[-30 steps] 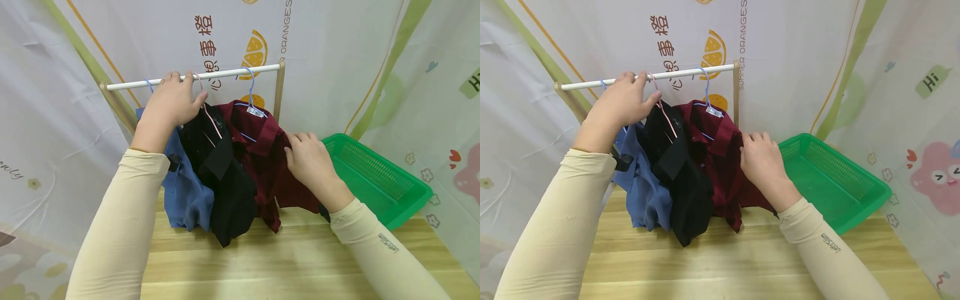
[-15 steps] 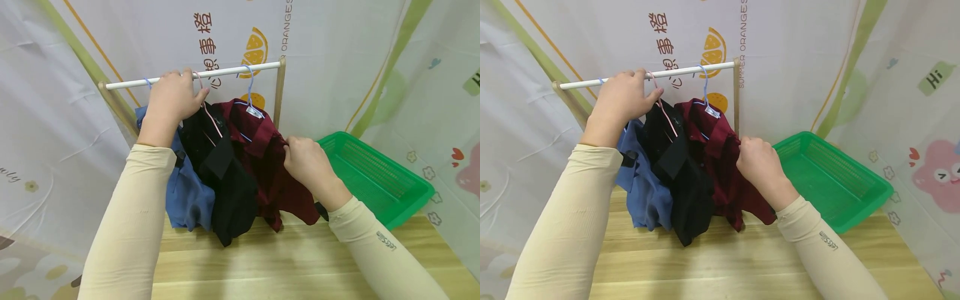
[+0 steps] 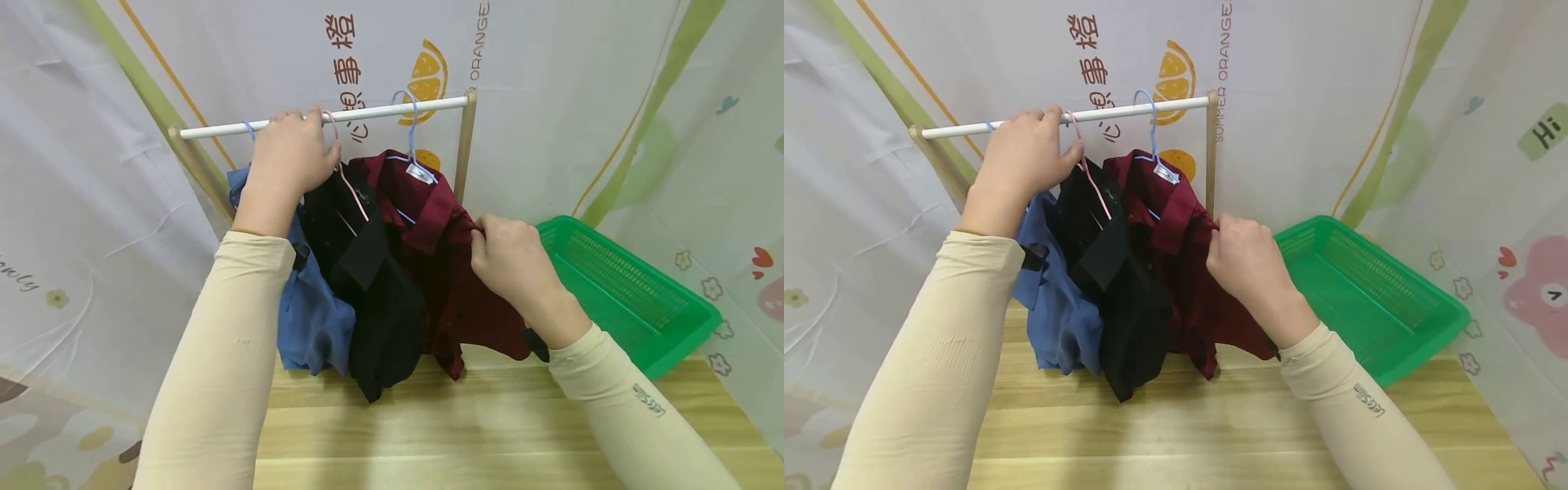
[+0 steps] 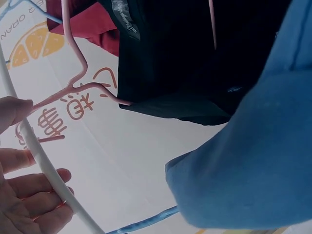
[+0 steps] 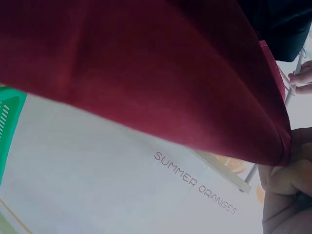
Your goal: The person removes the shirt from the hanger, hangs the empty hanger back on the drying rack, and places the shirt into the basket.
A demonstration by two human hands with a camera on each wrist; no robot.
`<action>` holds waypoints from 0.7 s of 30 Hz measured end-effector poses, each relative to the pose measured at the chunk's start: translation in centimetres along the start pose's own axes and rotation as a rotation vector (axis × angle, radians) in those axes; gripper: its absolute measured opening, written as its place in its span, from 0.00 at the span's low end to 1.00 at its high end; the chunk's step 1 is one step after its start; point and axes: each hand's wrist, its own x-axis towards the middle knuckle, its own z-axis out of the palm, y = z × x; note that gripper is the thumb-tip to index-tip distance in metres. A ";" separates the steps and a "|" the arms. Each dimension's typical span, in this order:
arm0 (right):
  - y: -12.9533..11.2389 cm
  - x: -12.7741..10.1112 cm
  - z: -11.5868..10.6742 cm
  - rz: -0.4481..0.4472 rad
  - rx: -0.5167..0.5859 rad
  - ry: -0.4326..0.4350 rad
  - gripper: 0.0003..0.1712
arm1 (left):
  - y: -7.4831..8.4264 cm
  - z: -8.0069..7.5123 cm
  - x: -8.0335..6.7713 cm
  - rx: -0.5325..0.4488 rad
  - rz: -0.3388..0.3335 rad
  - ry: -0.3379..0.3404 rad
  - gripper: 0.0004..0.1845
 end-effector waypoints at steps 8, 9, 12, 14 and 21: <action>0.2 -0.5 -1.2 -0.010 0.023 0.062 0.13 | 0.0 -0.1 0.3 0.007 -0.014 -0.004 0.36; 0.3 -0.6 -1.3 -0.018 0.022 0.073 0.13 | -0.1 -0.1 0.3 0.008 -0.017 -0.006 0.36; 0.4 -0.9 -1.6 -0.038 0.016 0.105 0.12 | -0.2 -0.3 0.3 0.004 -0.023 0.002 0.36; 0.6 -1.2 -1.9 -0.047 0.012 0.128 0.12 | -0.2 -0.3 0.3 0.005 -0.024 0.010 0.36; 1.7 -2.9 -2.7 -0.090 -0.014 0.251 0.09 | 0.1 0.0 0.2 -0.007 -0.028 0.003 0.36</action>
